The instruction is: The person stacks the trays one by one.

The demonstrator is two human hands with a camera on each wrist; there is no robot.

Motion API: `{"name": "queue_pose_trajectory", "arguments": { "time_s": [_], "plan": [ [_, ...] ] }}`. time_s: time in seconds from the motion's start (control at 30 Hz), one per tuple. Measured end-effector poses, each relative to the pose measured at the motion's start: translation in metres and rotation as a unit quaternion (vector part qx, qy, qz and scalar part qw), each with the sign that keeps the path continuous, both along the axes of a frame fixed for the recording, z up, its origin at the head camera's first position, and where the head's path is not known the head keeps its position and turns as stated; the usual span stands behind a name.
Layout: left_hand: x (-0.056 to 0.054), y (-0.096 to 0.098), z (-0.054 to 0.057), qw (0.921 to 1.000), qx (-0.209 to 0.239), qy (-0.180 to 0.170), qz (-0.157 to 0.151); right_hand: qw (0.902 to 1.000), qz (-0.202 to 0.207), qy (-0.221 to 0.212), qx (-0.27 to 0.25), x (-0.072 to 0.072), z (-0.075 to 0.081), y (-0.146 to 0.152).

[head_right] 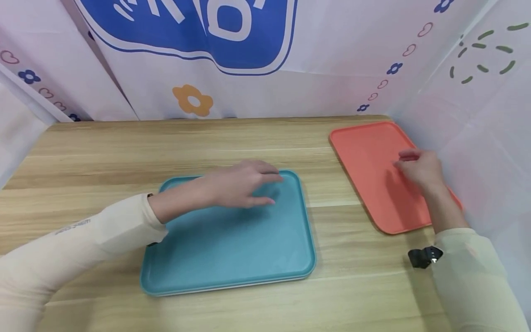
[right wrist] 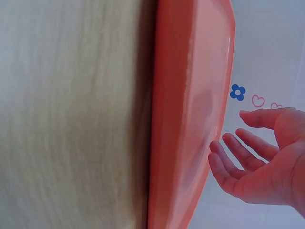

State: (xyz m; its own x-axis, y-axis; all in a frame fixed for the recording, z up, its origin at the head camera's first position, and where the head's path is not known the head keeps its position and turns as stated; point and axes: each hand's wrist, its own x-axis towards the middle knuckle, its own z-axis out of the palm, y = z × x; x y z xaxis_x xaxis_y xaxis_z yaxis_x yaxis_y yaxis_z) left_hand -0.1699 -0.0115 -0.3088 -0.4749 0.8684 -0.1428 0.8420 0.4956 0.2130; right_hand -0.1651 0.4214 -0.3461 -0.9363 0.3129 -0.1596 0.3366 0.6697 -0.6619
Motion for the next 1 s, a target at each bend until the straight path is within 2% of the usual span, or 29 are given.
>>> {"name": "queue_pose_trajectory", "arguments": {
  "time_s": [0.13,0.37,0.6,0.83,1.0],
  "plan": [
    [0.0,0.007,-0.001,0.9992,-0.027,0.022,-0.021,0.9997,-0.014,-0.007,0.017,-0.001,0.0,0.005],
    [0.001,0.021,-0.006,0.9983,-0.035,0.026,-0.039,0.9995,-0.022,-0.016,0.015,-0.001,-0.002,0.007],
    [0.006,0.037,-0.009,0.9982,-0.034,0.013,-0.048,0.9991,-0.028,-0.02,0.023,0.001,0.001,0.013],
    [0.006,0.056,-0.011,0.997,-0.029,0.026,-0.067,0.9993,-0.035,-0.005,-0.008,0.002,0.004,0.02],
    [0.002,0.07,-0.01,0.9957,-0.038,0.046,-0.071,0.9992,-0.038,-0.005,-0.009,0.0,0.002,0.025]
  ]
}}
